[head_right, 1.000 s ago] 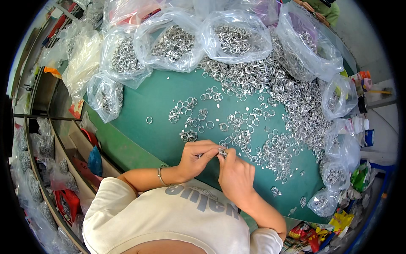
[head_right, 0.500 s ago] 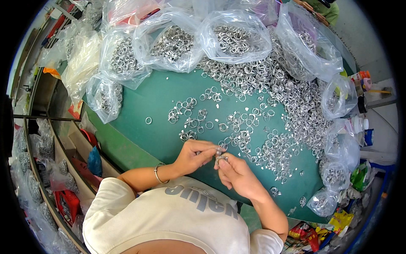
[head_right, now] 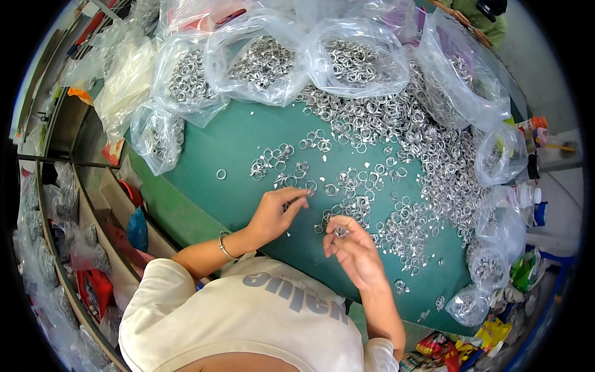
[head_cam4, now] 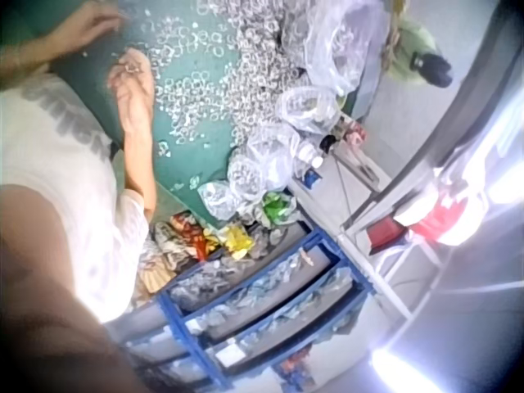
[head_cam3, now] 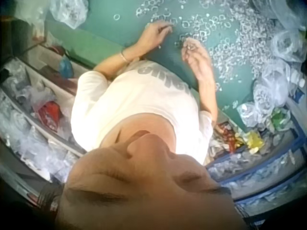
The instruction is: The person picks up metal rings from a table by hand, gathers them into groups, and places them into plastic bags on a nearby shelf.
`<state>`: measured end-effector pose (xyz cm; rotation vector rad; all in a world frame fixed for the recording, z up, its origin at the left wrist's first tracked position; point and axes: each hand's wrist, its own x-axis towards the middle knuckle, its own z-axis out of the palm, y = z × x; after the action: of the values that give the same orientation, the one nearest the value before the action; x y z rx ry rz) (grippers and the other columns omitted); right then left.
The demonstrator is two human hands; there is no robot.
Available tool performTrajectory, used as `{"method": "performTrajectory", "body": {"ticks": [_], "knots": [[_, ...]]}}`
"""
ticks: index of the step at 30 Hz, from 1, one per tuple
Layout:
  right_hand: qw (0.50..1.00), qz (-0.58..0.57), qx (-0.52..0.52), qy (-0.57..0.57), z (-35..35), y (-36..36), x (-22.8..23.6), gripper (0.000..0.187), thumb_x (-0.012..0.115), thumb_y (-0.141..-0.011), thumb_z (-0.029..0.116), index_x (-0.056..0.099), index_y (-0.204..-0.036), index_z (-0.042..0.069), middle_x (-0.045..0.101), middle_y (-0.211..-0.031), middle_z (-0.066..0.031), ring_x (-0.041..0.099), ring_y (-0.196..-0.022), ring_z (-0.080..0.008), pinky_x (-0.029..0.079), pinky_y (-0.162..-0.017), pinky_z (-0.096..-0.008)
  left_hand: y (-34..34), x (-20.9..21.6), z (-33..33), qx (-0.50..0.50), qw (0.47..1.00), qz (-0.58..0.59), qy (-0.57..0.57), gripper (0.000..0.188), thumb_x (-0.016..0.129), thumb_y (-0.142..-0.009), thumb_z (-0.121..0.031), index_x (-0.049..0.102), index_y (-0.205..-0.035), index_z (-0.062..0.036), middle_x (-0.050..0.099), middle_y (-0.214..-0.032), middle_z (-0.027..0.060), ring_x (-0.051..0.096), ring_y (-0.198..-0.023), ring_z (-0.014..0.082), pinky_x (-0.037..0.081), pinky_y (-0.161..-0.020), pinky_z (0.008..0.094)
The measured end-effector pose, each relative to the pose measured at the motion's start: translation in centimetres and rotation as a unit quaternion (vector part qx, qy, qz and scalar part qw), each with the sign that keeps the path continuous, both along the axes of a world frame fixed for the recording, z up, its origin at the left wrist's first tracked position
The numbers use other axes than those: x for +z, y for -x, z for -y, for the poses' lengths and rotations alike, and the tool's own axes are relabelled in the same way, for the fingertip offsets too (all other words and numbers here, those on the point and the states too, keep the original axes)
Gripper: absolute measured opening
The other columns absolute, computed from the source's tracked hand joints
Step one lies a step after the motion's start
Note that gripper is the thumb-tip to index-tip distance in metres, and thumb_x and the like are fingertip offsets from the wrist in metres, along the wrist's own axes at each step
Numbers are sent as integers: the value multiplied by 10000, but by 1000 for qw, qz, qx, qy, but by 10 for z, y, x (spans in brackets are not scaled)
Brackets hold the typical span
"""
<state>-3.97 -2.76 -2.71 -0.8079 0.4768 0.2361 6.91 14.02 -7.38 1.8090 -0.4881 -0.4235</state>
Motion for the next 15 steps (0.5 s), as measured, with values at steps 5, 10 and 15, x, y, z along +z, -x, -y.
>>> {"method": "performTrajectory", "body": {"ticks": [5,10,15], "knots": [[996,24,28,-77,5,8,-17,171,455,-927,65,519,-1073,6,493,-798,-48,486,-686,-153,392,-611,-285,-3,5,-6,11,995,-97,-20,209,516,-903,-70,640,-1062,-15,646,-768,64,520,-575,95,401,-474,224],[998,27,0,-50,2,9,-23,176,448,-947,98,512,-1081,4,488,-792,-51,476,-693,-138,380,-599,-278,-14,-9,-25,-82,637,-679,357,377,454,-964,-252,537,-1186,41,641,-915,116,579,-645,129,431,-467,210],[998,28,-58,27,-11,0,-13,239,460,-925,46,479,-1160,8,549,-1005,-111,549,-802,-162,429,-654,-265,5,7,-13,23,581,-737,345,413,357,-982,-243,456,-1250,54,553,-1169,182,555,-1083,254,474,-869,362]]}}
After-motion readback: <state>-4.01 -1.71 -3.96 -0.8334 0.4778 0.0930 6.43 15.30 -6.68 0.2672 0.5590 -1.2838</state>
